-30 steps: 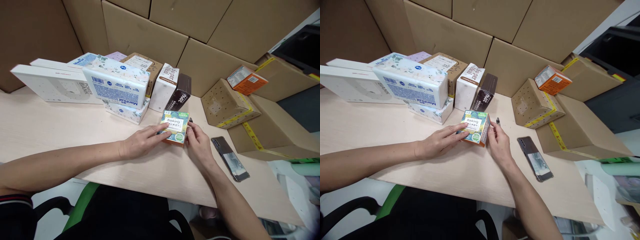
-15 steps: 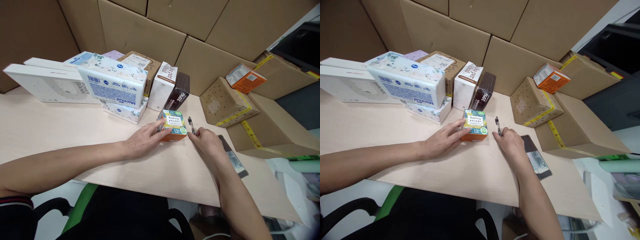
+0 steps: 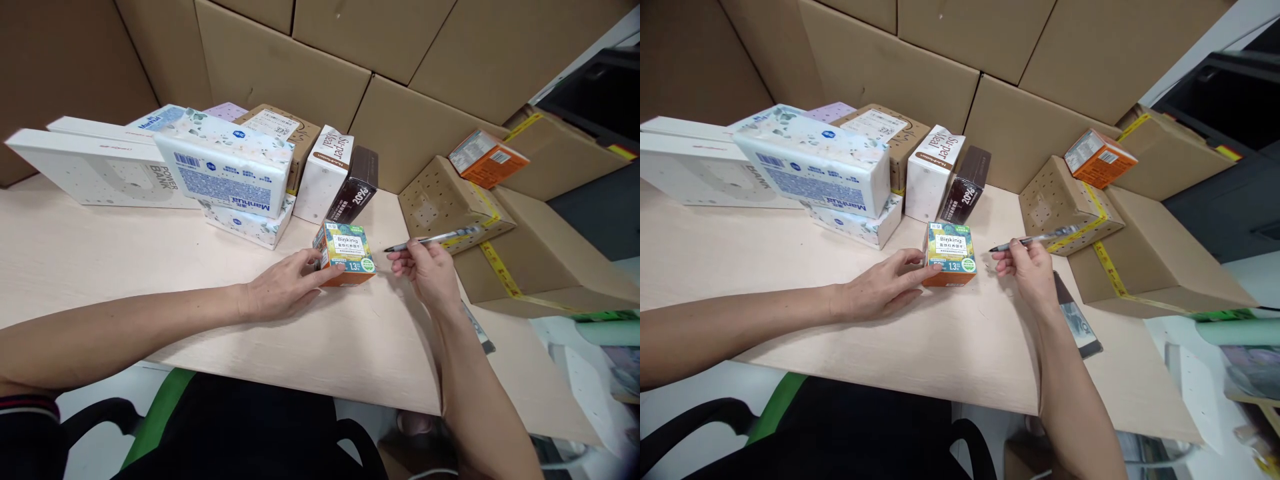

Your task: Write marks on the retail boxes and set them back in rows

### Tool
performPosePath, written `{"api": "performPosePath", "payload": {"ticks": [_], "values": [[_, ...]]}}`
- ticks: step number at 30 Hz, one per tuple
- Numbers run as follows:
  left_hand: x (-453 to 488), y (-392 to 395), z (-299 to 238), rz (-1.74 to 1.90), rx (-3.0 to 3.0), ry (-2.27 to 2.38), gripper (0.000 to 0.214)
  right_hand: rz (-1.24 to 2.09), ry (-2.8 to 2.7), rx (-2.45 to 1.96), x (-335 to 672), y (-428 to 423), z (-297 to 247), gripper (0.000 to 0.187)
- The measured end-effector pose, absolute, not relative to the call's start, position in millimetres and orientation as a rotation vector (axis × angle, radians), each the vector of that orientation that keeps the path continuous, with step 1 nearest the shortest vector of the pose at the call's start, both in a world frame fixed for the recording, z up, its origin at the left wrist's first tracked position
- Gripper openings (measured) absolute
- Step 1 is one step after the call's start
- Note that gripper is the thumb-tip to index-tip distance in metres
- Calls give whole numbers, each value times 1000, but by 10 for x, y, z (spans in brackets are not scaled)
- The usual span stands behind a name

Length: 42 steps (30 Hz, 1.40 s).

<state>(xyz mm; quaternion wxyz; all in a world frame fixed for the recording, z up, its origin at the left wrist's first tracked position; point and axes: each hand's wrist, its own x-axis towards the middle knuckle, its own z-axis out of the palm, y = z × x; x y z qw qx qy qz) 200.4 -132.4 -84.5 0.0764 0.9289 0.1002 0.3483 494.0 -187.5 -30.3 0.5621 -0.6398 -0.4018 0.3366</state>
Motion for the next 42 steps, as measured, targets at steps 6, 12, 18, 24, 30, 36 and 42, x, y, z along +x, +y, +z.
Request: {"api": "performPosePath", "payload": {"ticks": [6,12,18,24,30,36,42], "values": [[2015,-1338,-834,989,2745,222,67,818,-953,-1123,4690,-1854,-103,16],[2014,-1344,-805,1069,2749,170,65,926,-1078,-1169,4292,-1778,-22,20],[2013,-1357,-797,984,2809,193,69,683,-1262,-1362,4075,-1744,-129,24],[2011,-1361,-789,982,2824,199,59,565,-1389,-1459,4102,-1746,-145,22],[2014,-1363,-780,959,2791,197,63,555,-1457,-1494,4111,-1745,-135,21],[2018,-1360,-779,970,2805,207,62,541,-1487,-1521,4110,-1747,-135,21],[2022,-1361,-795,973,2792,207,63,498,-1526,-1559,4099,-1740,-119,19]]}}
